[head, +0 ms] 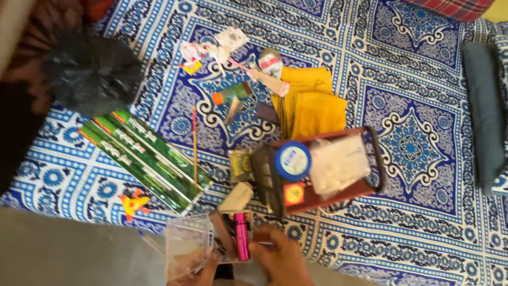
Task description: Organize various items including incense, a stapler, and tools into a container on a bed.
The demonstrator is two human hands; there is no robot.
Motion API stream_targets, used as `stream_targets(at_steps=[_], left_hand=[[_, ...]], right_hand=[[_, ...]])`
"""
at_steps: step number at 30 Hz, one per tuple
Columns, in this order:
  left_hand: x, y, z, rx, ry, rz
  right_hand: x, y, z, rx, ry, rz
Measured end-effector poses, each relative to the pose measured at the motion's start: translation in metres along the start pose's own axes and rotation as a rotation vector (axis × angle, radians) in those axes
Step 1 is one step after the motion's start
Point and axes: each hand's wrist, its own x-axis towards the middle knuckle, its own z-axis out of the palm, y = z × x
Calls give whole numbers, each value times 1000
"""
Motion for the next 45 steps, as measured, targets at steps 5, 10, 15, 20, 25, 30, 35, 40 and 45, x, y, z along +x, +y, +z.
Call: stream_targets(at_steps=[5, 10, 15, 20, 25, 30, 35, 40, 45], left_hand=[[-82, -33, 41, -2, 7, 17], [-160, -43, 107, -216, 3, 59], [-196, -40, 154, -408, -85, 22], [-215, -17, 185, -327, -148, 25], [-196, -81, 210, 145, -242, 66], [-162, -111, 261, -14, -308, 63], [-149, -32, 328, -283, -153, 64], [-116, -12, 360, -31, -77, 261], [-58, 9, 371, 97, -54, 517]], right_hand=[[-13, 90, -52, 458, -187, 116], [-20, 149, -117, 538, -256, 118], [-14, 157, -183, 327, -364, -10], [6, 162, -221, 272, -339, 100], [29, 193, -236, 204, -382, 92], [52, 213, -247, 292, -187, 63], [66, 209, -254, 554, -48, 70], [93, 207, -244, 775, 11, 26], [137, 197, -207, 1107, -11, 3]])
